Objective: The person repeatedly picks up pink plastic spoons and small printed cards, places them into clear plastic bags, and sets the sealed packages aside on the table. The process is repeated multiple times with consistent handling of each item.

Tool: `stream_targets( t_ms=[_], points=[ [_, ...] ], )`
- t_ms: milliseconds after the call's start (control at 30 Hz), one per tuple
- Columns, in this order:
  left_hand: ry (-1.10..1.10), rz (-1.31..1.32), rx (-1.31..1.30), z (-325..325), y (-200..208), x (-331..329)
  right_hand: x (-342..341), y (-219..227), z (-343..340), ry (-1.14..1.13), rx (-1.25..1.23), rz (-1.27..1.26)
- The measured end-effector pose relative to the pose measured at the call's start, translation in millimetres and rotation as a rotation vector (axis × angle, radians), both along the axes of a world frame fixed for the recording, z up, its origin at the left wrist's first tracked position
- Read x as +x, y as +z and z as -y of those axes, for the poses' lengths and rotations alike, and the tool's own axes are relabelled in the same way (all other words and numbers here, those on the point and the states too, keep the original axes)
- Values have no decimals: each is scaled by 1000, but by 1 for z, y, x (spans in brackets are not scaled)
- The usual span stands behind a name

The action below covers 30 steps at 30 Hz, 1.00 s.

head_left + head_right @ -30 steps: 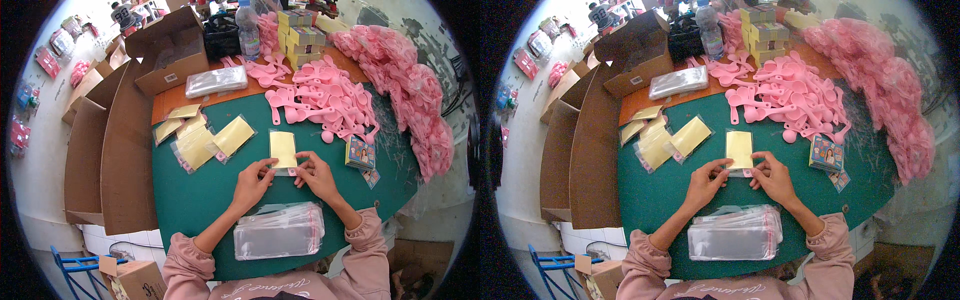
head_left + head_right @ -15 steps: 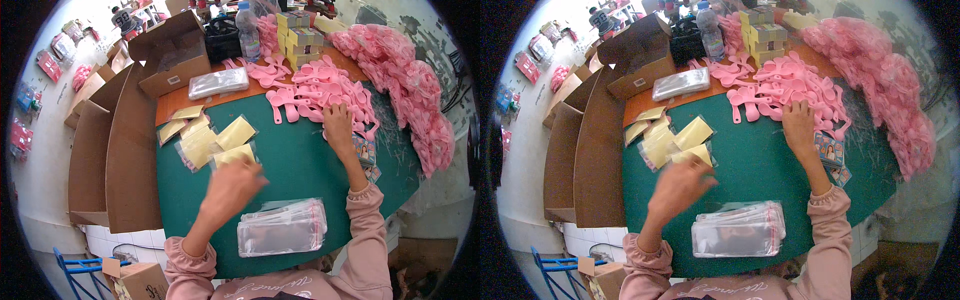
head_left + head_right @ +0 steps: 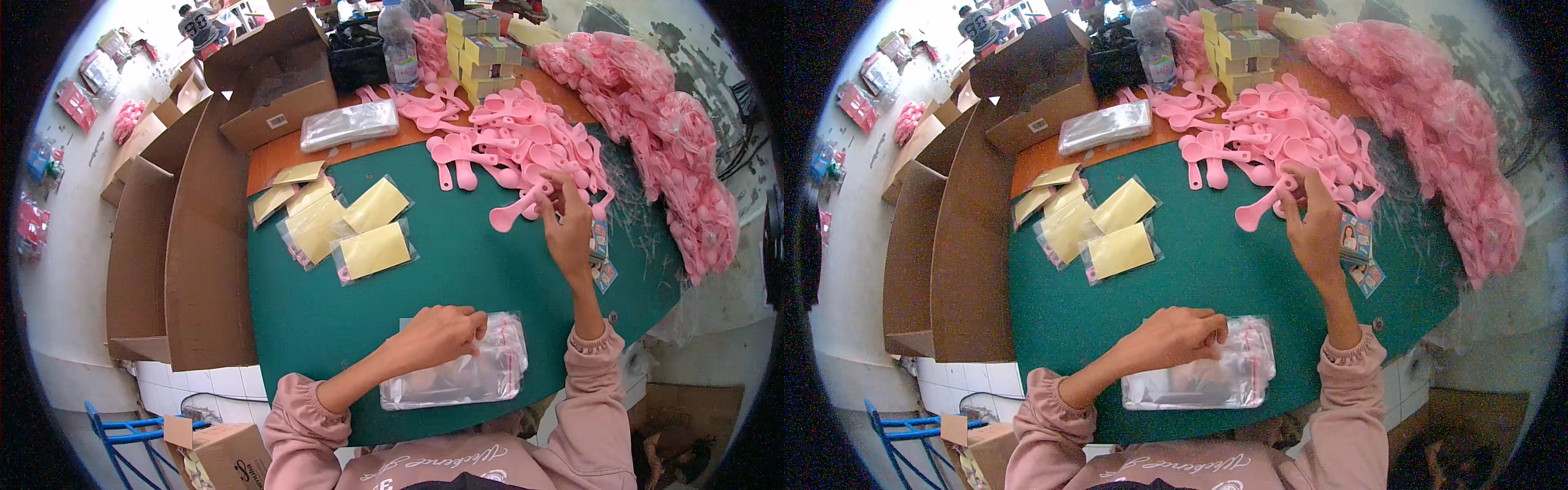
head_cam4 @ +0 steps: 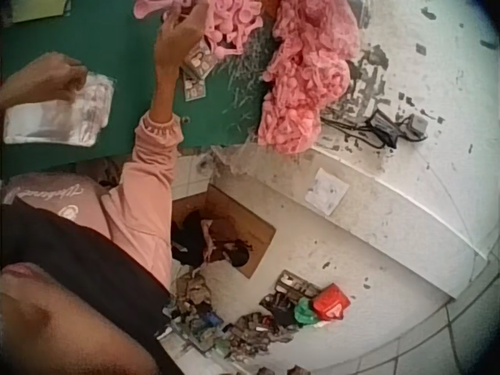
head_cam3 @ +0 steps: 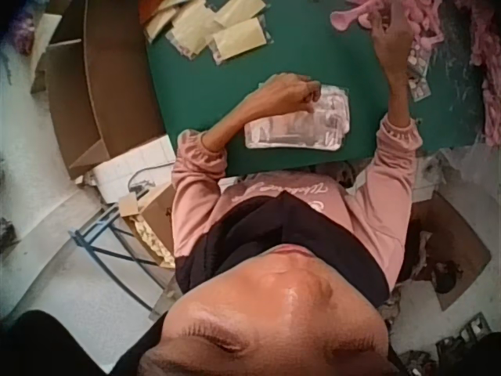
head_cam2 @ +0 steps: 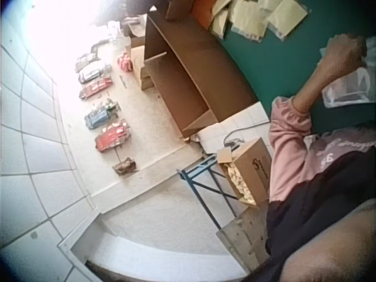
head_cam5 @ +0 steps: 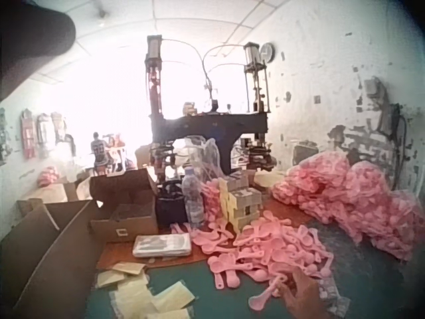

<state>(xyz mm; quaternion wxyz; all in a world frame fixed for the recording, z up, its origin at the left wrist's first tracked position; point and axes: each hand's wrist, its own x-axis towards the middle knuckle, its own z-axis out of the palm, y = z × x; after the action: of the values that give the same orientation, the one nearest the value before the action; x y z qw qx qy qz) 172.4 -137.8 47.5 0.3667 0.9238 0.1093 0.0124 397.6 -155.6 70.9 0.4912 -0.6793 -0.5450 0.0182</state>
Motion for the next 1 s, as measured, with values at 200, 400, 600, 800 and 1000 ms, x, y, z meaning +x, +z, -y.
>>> stream_targets(
  t_ms=[200, 400, 600, 800, 1000],
  points=[
    [3, -18, -161, -11, 0, -1, -3, -7, -2, 31, 140, -249],
    [-8, 91, 45, -1, -7, 1, -2, -7, 0, 58, 150, -250],
    [49, 36, -423, -30, -4, 4, -3, -10, 1, 63, 173, -264],
    [437, 239, -1082, -48, -29, 2, -5, -9, 4, 188, 112, -389],
    [615, 329, -1111, -57, -27, 0, -19, -17, 1, 263, 113, -582]
  ],
)
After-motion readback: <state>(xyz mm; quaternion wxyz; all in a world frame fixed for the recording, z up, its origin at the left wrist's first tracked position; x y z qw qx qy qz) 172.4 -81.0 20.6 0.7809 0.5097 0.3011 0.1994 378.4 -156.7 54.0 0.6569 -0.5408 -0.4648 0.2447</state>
